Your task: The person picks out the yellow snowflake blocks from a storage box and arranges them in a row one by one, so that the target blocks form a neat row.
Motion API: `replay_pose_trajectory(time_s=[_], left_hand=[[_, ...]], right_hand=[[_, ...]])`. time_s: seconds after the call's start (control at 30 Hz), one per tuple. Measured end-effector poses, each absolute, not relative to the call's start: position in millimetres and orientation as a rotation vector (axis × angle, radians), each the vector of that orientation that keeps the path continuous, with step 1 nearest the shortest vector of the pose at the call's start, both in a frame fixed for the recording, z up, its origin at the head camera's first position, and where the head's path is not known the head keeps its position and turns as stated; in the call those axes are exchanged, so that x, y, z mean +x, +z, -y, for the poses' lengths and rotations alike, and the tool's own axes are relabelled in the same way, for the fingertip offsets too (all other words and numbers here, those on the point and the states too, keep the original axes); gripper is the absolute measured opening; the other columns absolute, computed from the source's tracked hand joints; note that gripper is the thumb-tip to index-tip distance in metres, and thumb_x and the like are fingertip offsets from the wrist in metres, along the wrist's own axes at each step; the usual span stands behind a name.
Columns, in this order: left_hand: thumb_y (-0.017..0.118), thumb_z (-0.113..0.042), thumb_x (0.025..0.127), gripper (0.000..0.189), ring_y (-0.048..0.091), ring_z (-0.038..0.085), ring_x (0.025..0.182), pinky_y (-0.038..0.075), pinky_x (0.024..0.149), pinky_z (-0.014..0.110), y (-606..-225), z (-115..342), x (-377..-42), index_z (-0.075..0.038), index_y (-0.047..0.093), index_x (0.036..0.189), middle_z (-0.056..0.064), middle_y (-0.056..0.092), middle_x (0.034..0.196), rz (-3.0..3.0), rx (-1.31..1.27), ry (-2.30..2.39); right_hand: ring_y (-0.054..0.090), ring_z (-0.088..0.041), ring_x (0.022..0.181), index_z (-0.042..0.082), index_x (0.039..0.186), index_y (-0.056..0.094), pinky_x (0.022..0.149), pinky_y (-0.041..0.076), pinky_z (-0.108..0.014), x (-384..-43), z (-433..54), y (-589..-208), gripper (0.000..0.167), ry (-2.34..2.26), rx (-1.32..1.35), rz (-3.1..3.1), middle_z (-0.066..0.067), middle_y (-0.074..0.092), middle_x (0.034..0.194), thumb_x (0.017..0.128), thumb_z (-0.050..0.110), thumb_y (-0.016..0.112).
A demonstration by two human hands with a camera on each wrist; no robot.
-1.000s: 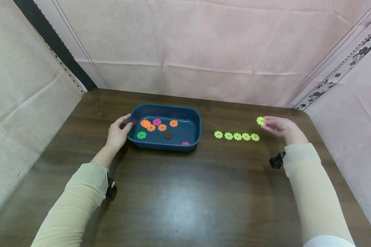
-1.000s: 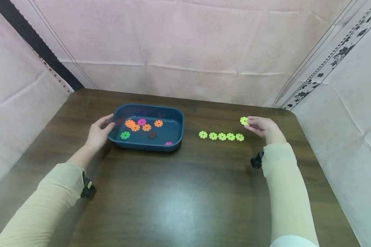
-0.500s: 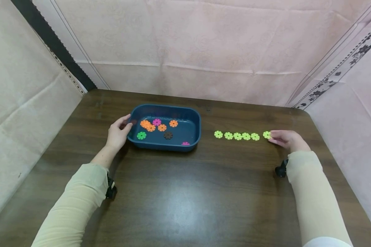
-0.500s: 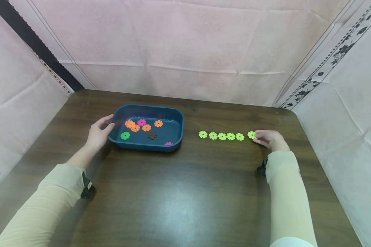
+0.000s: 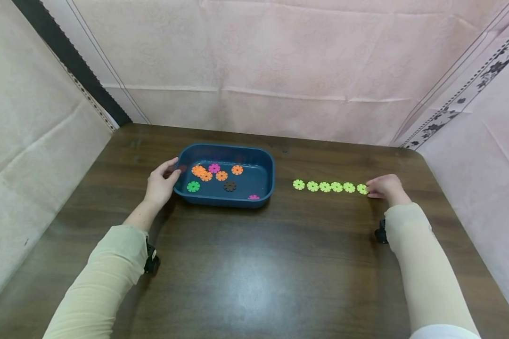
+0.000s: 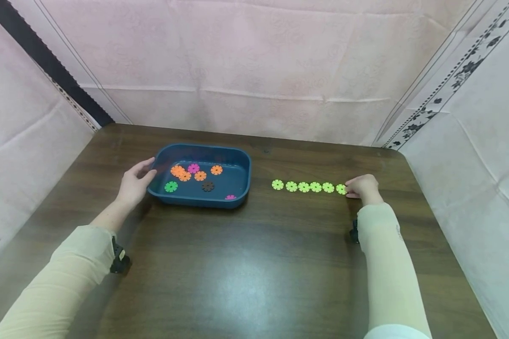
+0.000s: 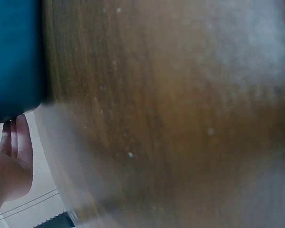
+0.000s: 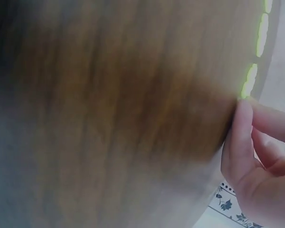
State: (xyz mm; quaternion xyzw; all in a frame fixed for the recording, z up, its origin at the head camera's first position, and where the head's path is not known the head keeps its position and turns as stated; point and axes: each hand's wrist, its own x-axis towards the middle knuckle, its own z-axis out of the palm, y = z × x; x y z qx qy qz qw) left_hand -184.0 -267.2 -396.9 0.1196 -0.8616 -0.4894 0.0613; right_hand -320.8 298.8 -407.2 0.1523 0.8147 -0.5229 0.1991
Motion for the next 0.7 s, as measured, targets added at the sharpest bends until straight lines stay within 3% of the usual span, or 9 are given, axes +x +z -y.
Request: replay_pose_trajectory(time_s=[0.13,0.2,0.33,0.43,0.5,0.57,0.7], left_hand=[[0.045,-0.021,0.099,0.046,0.045,0.03,0.113,0.04,0.095,0.04,-398,265,-185,-0.013,0.038,0.144,0.022,0.049,0.129,2.602,0.354,-1.485],[0.045,-0.021,0.099,0.046,0.045,0.031,0.114,0.04,0.095,0.041,-398,265,-185,-0.013,0.038,0.144,0.022,0.048,0.13,2.6,0.35,-1.49],[0.044,-0.021,0.099,0.047,0.044,0.033,0.116,0.04,0.098,0.045,-397,265,-184,-0.012,0.037,0.144,0.023,0.047,0.132,2.61,0.339,-1.486],[0.045,-0.022,0.099,0.047,0.045,0.034,0.115,0.041,0.096,0.043,-395,265,-185,-0.011,0.037,0.144,0.024,0.048,0.131,2.627,0.322,-1.46],[0.046,-0.023,0.098,0.047,0.046,0.032,0.113,0.042,0.092,0.038,-396,267,-186,-0.01,0.038,0.143,0.024,0.049,0.129,2.629,0.318,-1.465],[0.047,-0.027,0.098,0.049,0.045,0.03,0.112,0.041,0.09,0.034,-396,269,-186,-0.01,0.038,0.143,0.023,0.049,0.128,2.629,0.32,-1.486],[0.044,-0.044,0.096,0.06,0.042,0.032,0.121,0.04,0.1,0.044,-390,275,-184,-0.011,0.034,0.145,0.022,0.045,0.136,2.688,0.326,-1.484]], right_hand=[[0.061,-0.004,0.06,-0.006,0.105,0.062,0.066,0.056,-0.026,-316,-299,-404,0.023,-1.42,0.503,-2.292,0.007,0.059,0.065,0.083,-0.002,0.065],[0.06,-0.004,0.061,0.003,0.092,0.066,0.068,0.055,-0.024,-312,-297,-397,0.008,-1.428,0.516,-2.252,0.008,0.059,0.064,0.085,0.0,0.063],[0.058,-0.003,0.065,-0.002,0.121,0.055,0.074,0.054,-0.022,-306,-294,-389,0.036,-1.392,0.53,-2.246,0.003,0.06,0.079,0.091,0.017,0.059],[0.057,-0.001,0.068,-0.009,0.144,0.02,0.078,0.054,-0.022,-306,-292,-388,0.072,-1.38,0.537,-2.27,-0.008,0.056,0.102,0.093,0.027,0.056],[0.056,-0.001,0.07,-0.009,0.145,0.018,0.079,0.053,-0.022,-305,-291,-385,0.074,-1.367,0.521,-2.294,-0.013,0.05,0.113,0.093,0.029,0.055],[0.057,-0.003,0.071,-0.01,0.144,0.021,0.078,0.054,-0.022,-304,-289,-381,0.072,-1.346,0.51,-2.33,-0.013,0.05,0.114,0.093,0.03,0.055],[0.057,-0.005,0.075,-0.012,0.141,0.026,0.075,0.054,-0.022,-305,-286,-370,0.068,-1.277,0.435,-2.419,-0.014,0.051,0.11,0.094,0.03,0.053]])
